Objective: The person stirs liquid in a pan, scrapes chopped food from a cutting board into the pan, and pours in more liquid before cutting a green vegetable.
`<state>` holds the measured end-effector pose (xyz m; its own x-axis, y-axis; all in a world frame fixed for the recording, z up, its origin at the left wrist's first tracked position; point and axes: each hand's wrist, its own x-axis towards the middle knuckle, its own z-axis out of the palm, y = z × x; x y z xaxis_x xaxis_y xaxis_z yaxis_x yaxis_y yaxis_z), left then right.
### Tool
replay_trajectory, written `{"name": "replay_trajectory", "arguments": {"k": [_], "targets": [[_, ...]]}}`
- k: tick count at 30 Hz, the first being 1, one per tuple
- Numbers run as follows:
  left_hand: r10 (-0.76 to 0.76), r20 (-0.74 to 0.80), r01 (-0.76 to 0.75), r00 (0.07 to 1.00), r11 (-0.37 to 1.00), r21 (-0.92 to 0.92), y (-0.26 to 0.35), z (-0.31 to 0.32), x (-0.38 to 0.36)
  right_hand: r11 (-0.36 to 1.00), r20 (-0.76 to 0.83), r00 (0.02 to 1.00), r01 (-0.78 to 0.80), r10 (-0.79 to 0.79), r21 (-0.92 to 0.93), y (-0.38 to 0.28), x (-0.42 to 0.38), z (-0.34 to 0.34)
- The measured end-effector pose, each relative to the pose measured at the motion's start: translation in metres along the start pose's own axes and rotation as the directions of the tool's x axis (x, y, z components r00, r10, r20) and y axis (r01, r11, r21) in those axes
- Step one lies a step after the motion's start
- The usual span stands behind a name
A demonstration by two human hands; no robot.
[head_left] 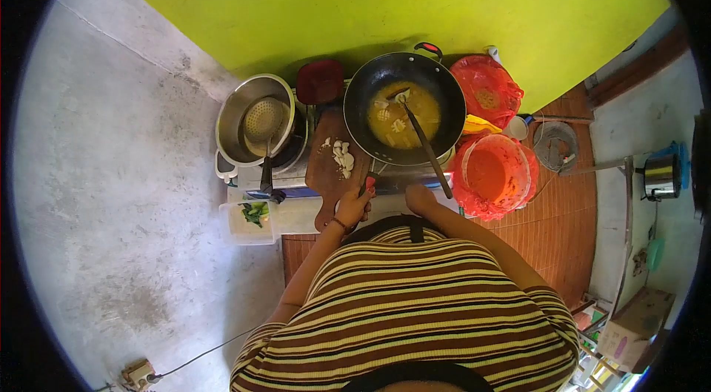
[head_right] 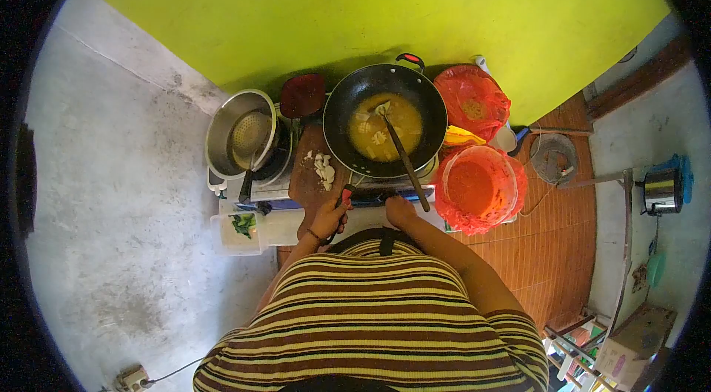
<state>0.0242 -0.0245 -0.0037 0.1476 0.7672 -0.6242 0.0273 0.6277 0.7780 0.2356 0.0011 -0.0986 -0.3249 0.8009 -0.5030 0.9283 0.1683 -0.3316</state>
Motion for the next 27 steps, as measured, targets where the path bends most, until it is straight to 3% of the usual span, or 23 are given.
{"name": "replay_trajectory", "arguments": {"k": [6, 9, 12, 15, 18, 21, 27], "targets": [[-0.015, 0.019, 0.014, 1.000, 1.000, 0.027, -0.004, -0.002, 0.003, 0.998, -0.031, 0.999, -0.040, 0.041, 0.038, -0.001, -0.002, -0.002], [-0.025, 0.014, 0.025, 1.000, 1.000, 0.007, -0.001, -0.002, 0.001, 0.993, -0.128, 0.992, 0.003, 0.012, 0.120, -0.011, -0.013, -0.016], [-0.012, 0.007, 0.013, 1.000, 0.999, -0.043, -0.004, 0.000, 0.003, 0.959, -0.116, 0.980, 0.186, -0.164, 0.215, -0.032, -0.039, -0.063], [-0.011, 0.002, 0.011, 1.000, 0.999, -0.051, -0.003, 0.000, 0.002, 0.948, -0.446, 0.889, 0.222, -0.101, 0.228, -0.041, -0.072, -0.111], [-0.025, 0.012, 0.025, 1.000, 1.000, 0.010, -0.004, -0.003, 0.003, 0.990, -0.655, 0.756, 0.098, -0.008, 0.102, -0.021, -0.075, -0.128], [-0.014, 0.038, 0.012, 0.999, 0.999, 0.031, -0.006, -0.006, 0.006, 1.000, -0.609, 0.793, -0.009, 0.024, 0.028, -0.008, -0.078, -0.131], [-0.008, 0.040, 0.007, 0.999, 0.999, 0.040, -0.007, -0.007, 0.008, 0.995, -0.591, 0.805, 0.022, 0.042, 0.101, 0.007, -0.071, -0.121]]}}
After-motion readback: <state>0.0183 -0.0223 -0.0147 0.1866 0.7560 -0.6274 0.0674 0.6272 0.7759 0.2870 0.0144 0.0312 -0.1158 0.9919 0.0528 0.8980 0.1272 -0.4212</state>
